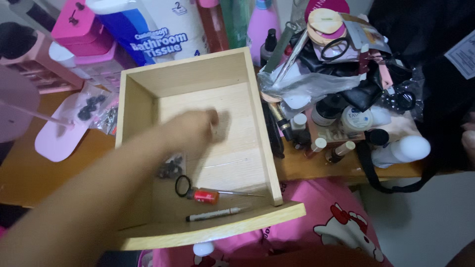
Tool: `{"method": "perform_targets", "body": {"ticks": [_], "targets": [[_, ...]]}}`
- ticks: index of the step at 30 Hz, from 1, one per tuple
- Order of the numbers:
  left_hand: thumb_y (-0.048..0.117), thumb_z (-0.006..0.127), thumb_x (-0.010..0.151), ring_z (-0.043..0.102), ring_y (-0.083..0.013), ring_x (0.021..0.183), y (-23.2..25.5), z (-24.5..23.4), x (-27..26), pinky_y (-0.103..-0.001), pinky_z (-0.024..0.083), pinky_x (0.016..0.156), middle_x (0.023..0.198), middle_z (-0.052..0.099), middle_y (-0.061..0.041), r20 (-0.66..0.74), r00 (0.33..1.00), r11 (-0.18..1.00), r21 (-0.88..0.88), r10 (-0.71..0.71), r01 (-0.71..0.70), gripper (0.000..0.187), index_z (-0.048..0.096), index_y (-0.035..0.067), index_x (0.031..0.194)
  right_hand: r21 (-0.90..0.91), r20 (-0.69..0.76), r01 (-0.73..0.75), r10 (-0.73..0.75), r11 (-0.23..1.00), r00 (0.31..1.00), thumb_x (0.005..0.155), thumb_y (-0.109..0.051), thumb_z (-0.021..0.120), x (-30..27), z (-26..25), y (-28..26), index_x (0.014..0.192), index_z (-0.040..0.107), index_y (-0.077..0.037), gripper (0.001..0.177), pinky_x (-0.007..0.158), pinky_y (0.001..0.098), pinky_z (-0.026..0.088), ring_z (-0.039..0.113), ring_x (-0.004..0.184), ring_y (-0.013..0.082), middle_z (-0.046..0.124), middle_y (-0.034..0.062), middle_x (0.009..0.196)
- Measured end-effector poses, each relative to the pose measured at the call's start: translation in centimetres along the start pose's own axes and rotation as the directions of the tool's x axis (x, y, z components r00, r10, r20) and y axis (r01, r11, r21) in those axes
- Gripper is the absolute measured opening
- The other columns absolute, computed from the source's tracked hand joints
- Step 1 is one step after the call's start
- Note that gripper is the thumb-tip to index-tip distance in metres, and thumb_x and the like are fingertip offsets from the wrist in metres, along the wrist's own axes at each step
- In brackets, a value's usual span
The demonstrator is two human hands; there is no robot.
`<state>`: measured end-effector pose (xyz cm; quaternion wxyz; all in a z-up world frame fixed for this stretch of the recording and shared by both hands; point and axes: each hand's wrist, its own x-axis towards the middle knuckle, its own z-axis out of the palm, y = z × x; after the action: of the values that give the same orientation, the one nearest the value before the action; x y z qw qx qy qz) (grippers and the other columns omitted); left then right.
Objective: The person empties a wooden drawer by removing cosmetics, tools, and small accessories one by one and placing them on the table. They handle bottles, compacts, brushes, and packaged items, leaving the drawer nearly empty by the end.
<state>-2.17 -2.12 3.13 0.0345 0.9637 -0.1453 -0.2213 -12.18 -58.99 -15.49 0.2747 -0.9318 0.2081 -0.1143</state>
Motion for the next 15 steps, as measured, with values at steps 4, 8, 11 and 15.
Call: {"method": "perform_targets", "body": {"ticks": [4,8,11,15], "targets": [[0.003,0.060,0.086,0.073,-0.0295,0.100,-5.8,-6.0,-4.0,-0.042,0.057,0.084,0.112,0.074,-0.017,-0.359,0.928,0.986,-0.163,-0.100,0.043,0.046,0.065,0.009,0.132,0.001,0.006,-0.001,0.001,1.000,1.000,0.113,-0.023,0.045,0.5,0.3,-0.1,0.146,0.048,0.003,0.042,0.067,0.0421,0.060,0.069,0.091,0.0349,0.064,0.0250,0.113],[0.017,0.065,0.100,0.073,-0.0370,0.090,-14.2,-6.9,-10.7,-0.047,0.056,0.080,0.109,0.073,-0.024,-0.650,0.746,0.988,-0.062,-0.146,0.140,0.031,0.071,0.002,0.126,0.006,0.018,0.007,-0.007,1.000,1.000,0.114,-0.024,0.044,0.8,0.7,-0.4,0.147,0.048,0.003,0.043,0.066,0.0422,0.061,0.069,0.090,0.0353,0.064,0.0251,0.113],[0.024,0.065,0.105,0.072,-0.0402,0.088,-19.9,-3.1,-13.0,-0.050,0.055,0.078,0.105,0.073,-0.025,-0.722,0.647,0.961,-0.095,-0.245,0.258,0.029,0.073,0.001,0.122,0.018,0.031,0.017,-0.018,1.000,0.999,0.115,-0.025,0.043,0.8,1.3,-0.9,0.148,0.047,0.003,0.044,0.066,0.0424,0.061,0.070,0.090,0.0356,0.064,0.0252,0.113],[0.027,0.060,0.102,0.073,-0.0393,0.096,-25.9,3.5,-12.4,-0.051,0.055,0.082,0.108,0.075,-0.023,-0.519,0.747,0.908,-0.198,-0.416,0.368,0.031,0.075,0.007,0.120,0.043,0.041,0.059,-0.061,0.997,0.997,0.116,-0.027,0.042,0.2,1.2,-2.7,0.149,0.046,0.003,0.045,0.065,0.0426,0.061,0.070,0.090,0.0360,0.065,0.0253,0.114]]}}
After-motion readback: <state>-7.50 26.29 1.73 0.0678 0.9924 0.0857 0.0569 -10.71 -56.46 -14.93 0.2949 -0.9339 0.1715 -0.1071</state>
